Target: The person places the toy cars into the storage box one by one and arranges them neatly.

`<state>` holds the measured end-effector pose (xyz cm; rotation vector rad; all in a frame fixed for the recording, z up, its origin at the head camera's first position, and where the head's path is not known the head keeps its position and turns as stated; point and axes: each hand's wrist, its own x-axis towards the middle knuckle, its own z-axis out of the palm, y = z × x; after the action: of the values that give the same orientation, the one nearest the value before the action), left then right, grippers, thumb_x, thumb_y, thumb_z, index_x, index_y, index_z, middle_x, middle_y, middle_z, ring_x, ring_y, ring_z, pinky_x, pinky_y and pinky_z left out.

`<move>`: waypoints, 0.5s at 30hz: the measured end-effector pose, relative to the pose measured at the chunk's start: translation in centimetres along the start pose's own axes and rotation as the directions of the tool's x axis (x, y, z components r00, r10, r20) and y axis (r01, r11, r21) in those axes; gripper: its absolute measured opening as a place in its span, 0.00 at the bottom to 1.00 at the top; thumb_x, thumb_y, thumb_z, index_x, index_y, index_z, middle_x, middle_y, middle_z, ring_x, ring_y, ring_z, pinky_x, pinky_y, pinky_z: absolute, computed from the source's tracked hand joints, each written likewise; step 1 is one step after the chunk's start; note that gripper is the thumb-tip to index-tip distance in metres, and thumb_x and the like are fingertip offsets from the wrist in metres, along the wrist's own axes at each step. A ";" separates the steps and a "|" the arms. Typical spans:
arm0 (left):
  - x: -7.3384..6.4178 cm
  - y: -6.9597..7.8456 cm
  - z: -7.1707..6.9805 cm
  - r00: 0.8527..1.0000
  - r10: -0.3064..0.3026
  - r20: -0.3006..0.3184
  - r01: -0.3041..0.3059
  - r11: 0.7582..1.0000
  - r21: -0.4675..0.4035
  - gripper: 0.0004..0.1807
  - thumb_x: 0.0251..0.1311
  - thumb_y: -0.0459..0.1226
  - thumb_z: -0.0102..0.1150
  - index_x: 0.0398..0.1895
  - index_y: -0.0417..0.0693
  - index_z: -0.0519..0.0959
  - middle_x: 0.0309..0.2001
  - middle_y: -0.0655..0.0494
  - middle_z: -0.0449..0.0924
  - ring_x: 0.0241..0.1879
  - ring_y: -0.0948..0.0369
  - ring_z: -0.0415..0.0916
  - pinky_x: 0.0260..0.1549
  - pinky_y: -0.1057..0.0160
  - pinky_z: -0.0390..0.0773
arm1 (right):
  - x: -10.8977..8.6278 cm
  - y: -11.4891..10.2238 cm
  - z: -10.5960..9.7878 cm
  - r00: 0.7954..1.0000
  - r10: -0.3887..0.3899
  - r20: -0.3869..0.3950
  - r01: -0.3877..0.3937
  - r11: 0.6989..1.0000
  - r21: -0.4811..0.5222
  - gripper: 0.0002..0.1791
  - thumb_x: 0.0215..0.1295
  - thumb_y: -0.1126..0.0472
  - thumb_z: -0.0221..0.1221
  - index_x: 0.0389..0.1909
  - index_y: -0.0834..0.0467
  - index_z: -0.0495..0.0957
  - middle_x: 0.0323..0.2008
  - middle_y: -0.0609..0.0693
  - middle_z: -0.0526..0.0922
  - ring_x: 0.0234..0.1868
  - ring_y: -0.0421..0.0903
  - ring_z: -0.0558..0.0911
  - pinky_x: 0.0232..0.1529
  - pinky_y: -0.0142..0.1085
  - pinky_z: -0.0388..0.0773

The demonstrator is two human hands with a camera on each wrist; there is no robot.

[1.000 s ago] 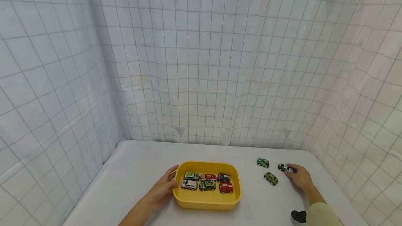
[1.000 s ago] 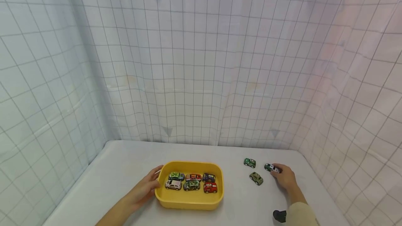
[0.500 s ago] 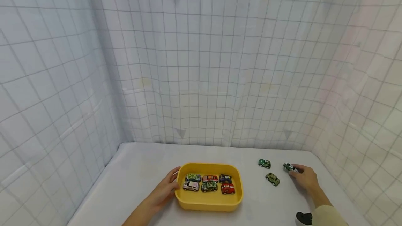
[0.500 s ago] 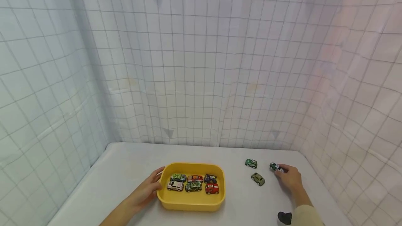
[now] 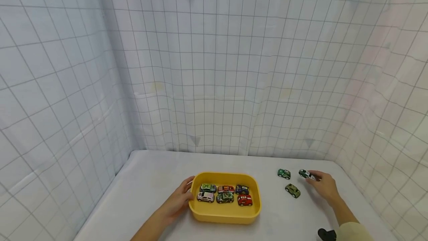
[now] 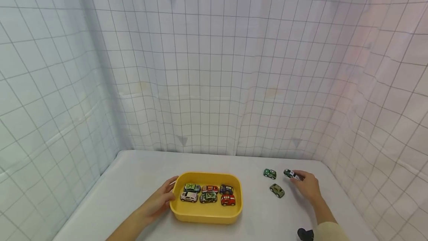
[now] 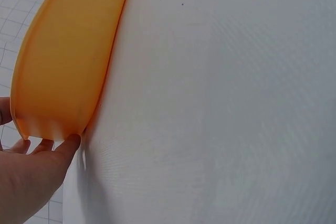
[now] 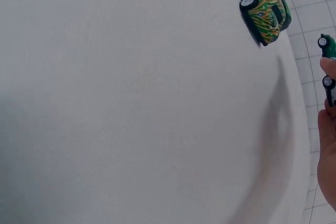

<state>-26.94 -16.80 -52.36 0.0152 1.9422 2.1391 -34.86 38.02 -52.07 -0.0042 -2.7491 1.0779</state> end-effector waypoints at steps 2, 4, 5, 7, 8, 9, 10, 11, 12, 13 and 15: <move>0.1 0.0 0.0 1.000 0.000 -0.004 0.000 1.000 0.001 0.47 0.59 0.25 0.51 0.83 0.42 0.48 0.80 0.31 0.43 0.77 0.35 0.47 0.68 0.40 0.62 | -0.1 -0.1 0.1 1.000 0.001 -0.003 -0.001 1.000 0.004 0.27 0.69 0.58 0.65 0.61 0.72 0.77 0.58 0.74 0.77 0.59 0.72 0.74 0.58 0.63 0.70; 0.1 0.0 0.1 1.000 0.000 -0.006 0.000 1.000 0.002 0.47 0.59 0.25 0.51 0.83 0.42 0.48 0.80 0.31 0.43 0.77 0.35 0.47 0.67 0.40 0.63 | -0.1 -0.2 0.2 1.000 0.003 -0.001 -0.003 1.000 0.010 0.27 0.69 0.58 0.65 0.61 0.72 0.77 0.58 0.74 0.77 0.60 0.72 0.74 0.58 0.63 0.70; 0.1 -0.1 0.1 1.000 0.000 -0.005 0.000 1.000 0.002 0.46 0.59 0.25 0.51 0.83 0.42 0.48 0.80 0.31 0.43 0.77 0.35 0.47 0.67 0.41 0.63 | -0.2 -0.2 0.2 1.000 0.004 0.002 -0.004 1.000 0.014 0.27 0.69 0.58 0.65 0.62 0.72 0.77 0.59 0.74 0.77 0.60 0.72 0.74 0.58 0.63 0.70; 0.0 -0.1 0.1 1.000 0.002 -0.001 -0.002 1.000 -0.003 0.46 0.59 0.24 0.50 0.83 0.42 0.47 0.80 0.31 0.43 0.77 0.35 0.46 0.67 0.41 0.64 | -0.2 -0.4 0.3 1.000 0.003 0.009 -0.004 1.000 0.022 0.27 0.69 0.58 0.66 0.62 0.71 0.77 0.60 0.74 0.76 0.61 0.72 0.74 0.59 0.63 0.70; 0.0 -0.1 0.1 1.000 0.007 0.002 -0.007 1.000 -0.005 0.46 0.59 0.24 0.50 0.83 0.41 0.47 0.80 0.31 0.43 0.77 0.35 0.46 0.67 0.41 0.64 | -0.3 -0.5 0.4 1.000 0.001 0.014 -0.002 1.000 0.029 0.27 0.69 0.58 0.66 0.62 0.71 0.77 0.60 0.74 0.76 0.61 0.72 0.74 0.59 0.63 0.70; 0.0 -0.1 0.0 1.000 0.008 0.005 -0.008 1.000 -0.008 0.46 0.59 0.24 0.50 0.83 0.42 0.47 0.80 0.31 0.43 0.77 0.35 0.46 0.67 0.41 0.64 | -0.3 -0.7 0.5 1.000 -0.004 0.018 0.004 0.999 0.033 0.27 0.69 0.58 0.66 0.62 0.71 0.77 0.60 0.74 0.76 0.62 0.73 0.73 0.59 0.63 0.71; 0.0 -0.1 0.0 1.000 0.010 0.009 -0.010 1.000 -0.009 0.46 0.59 0.24 0.50 0.83 0.41 0.47 0.80 0.31 0.42 0.77 0.35 0.46 0.67 0.42 0.64 | -0.3 -0.8 0.6 1.000 -0.010 0.024 0.009 0.999 0.037 0.27 0.69 0.58 0.66 0.62 0.71 0.77 0.61 0.74 0.76 0.62 0.73 0.74 0.59 0.63 0.71; 0.0 -0.1 -0.1 1.000 0.011 0.010 -0.011 1.000 -0.011 0.46 0.59 0.24 0.50 0.83 0.42 0.47 0.80 0.32 0.42 0.77 0.35 0.46 0.67 0.42 0.65 | -0.3 -1.0 0.7 1.000 -0.014 0.028 0.013 0.999 0.040 0.27 0.68 0.58 0.66 0.62 0.71 0.77 0.61 0.74 0.76 0.62 0.73 0.74 0.59 0.62 0.71; 0.0 -0.1 -0.1 1.000 0.015 0.011 -0.015 1.000 -0.008 0.46 0.59 0.24 0.50 0.83 0.41 0.47 0.80 0.31 0.42 0.77 0.35 0.46 0.67 0.42 0.65 | -0.3 -1.2 0.8 0.999 -0.022 0.033 0.020 0.999 0.042 0.27 0.68 0.58 0.66 0.62 0.71 0.77 0.60 0.74 0.76 0.62 0.72 0.74 0.59 0.62 0.71; 0.0 -0.1 -0.1 1.000 0.014 0.011 -0.014 1.000 -0.008 0.46 0.60 0.24 0.50 0.83 0.42 0.47 0.80 0.31 0.42 0.77 0.35 0.46 0.67 0.42 0.65 | -0.3 -1.3 0.9 0.999 -0.030 0.038 0.028 0.999 0.043 0.27 0.68 0.58 0.66 0.62 0.71 0.78 0.60 0.73 0.77 0.62 0.72 0.74 0.59 0.61 0.72; 0.1 -0.2 -0.2 1.000 0.010 0.010 -0.009 1.000 -0.008 0.46 0.60 0.24 0.50 0.83 0.42 0.47 0.80 0.32 0.42 0.77 0.35 0.45 0.67 0.43 0.64 | -0.3 -1.7 1.2 0.998 -0.042 0.047 0.040 0.998 0.043 0.27 0.68 0.58 0.67 0.61 0.71 0.78 0.59 0.72 0.78 0.61 0.71 0.76 0.58 0.60 0.74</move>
<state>-27.01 -16.93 -52.58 0.0337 1.9316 2.1487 -34.70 35.98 -51.86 0.0851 -2.7554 1.1389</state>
